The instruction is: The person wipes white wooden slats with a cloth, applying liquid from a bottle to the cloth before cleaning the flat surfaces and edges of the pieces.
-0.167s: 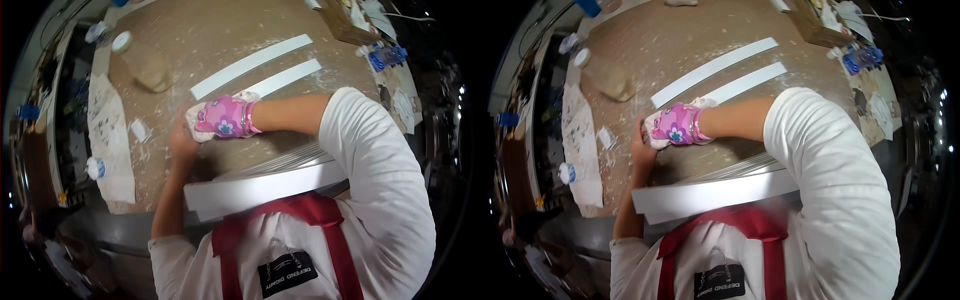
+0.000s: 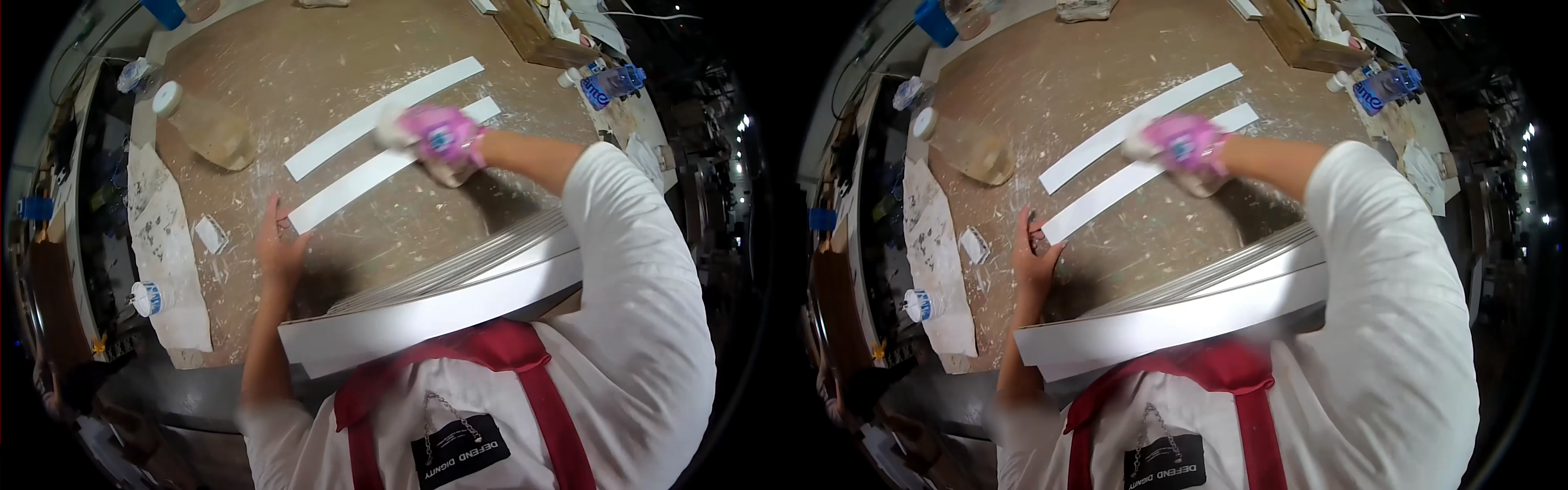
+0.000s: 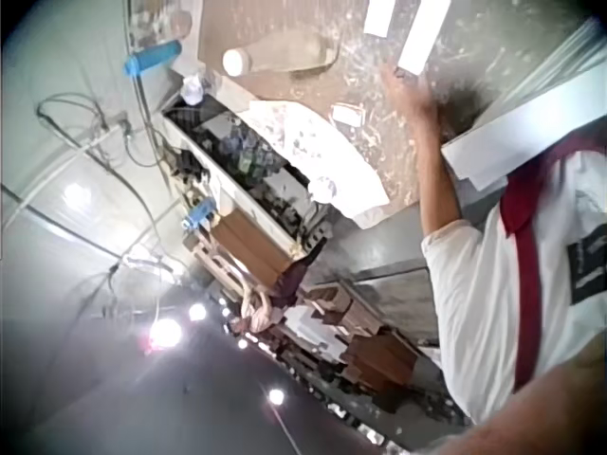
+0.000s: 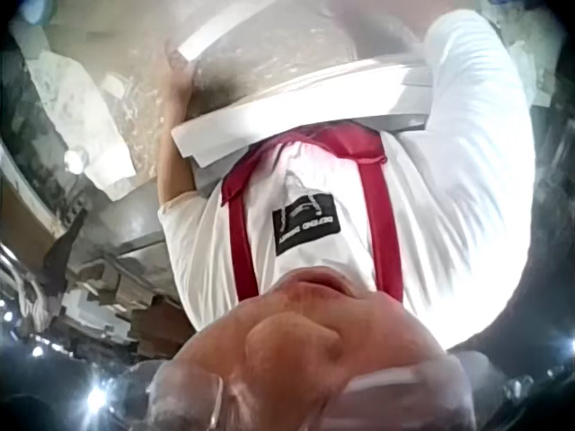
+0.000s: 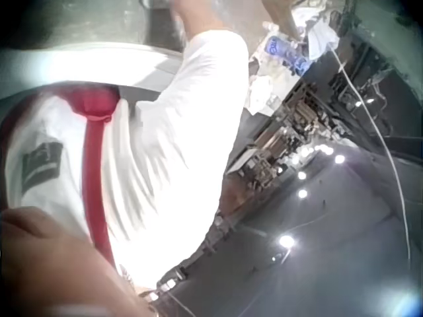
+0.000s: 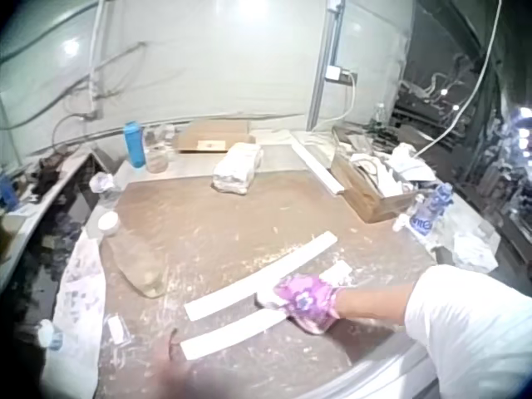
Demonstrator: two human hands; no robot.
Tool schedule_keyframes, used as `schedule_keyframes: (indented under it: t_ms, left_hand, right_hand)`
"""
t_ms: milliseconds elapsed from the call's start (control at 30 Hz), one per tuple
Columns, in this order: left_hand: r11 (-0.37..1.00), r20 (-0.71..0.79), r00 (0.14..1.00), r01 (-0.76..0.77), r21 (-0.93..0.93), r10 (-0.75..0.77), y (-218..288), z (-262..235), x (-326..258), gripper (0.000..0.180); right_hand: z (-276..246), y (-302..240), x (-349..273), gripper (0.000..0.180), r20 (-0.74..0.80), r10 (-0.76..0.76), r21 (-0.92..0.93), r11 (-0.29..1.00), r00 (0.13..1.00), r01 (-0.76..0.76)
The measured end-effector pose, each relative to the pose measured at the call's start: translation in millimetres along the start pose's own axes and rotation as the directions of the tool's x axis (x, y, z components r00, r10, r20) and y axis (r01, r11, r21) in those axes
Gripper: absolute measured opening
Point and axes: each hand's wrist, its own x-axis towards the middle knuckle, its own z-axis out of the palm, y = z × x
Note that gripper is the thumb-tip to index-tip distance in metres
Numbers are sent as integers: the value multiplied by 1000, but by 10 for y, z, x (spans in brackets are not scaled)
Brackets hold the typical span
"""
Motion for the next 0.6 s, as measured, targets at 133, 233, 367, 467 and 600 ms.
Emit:
schedule_keyframes:
  t_ms: [133, 233, 367, 467, 600]
  left_hand:
    - [999, 19, 1000, -12, 30, 11, 70, 10, 33, 83]
    - [998, -13, 999, 50, -48, -51, 172, 13, 43, 79]
    - [997, 20, 997, 74, 5, -75, 173, -26, 8, 77]
    - [992, -20, 994, 109, -70, -111, 126, 1, -13, 74]
    - [995, 37, 999, -17, 98, 13, 162, -57, 64, 51]
  right_hand:
    - [-730, 579, -386, 31, -273, 251, -353, 872, 929, -339]
    - [-1094, 709, -622, 17, -392, 254, -568, 689, 884, -450]
    - [-1226, 183, -499, 35, -359, 413, -441, 715, 837, -542]
    - [-885, 39, -359, 27, 34, 208, -868, 490, 977, -75]
    - [-946, 330, -584, 20, -73, 161, -705, 690, 984, -165]
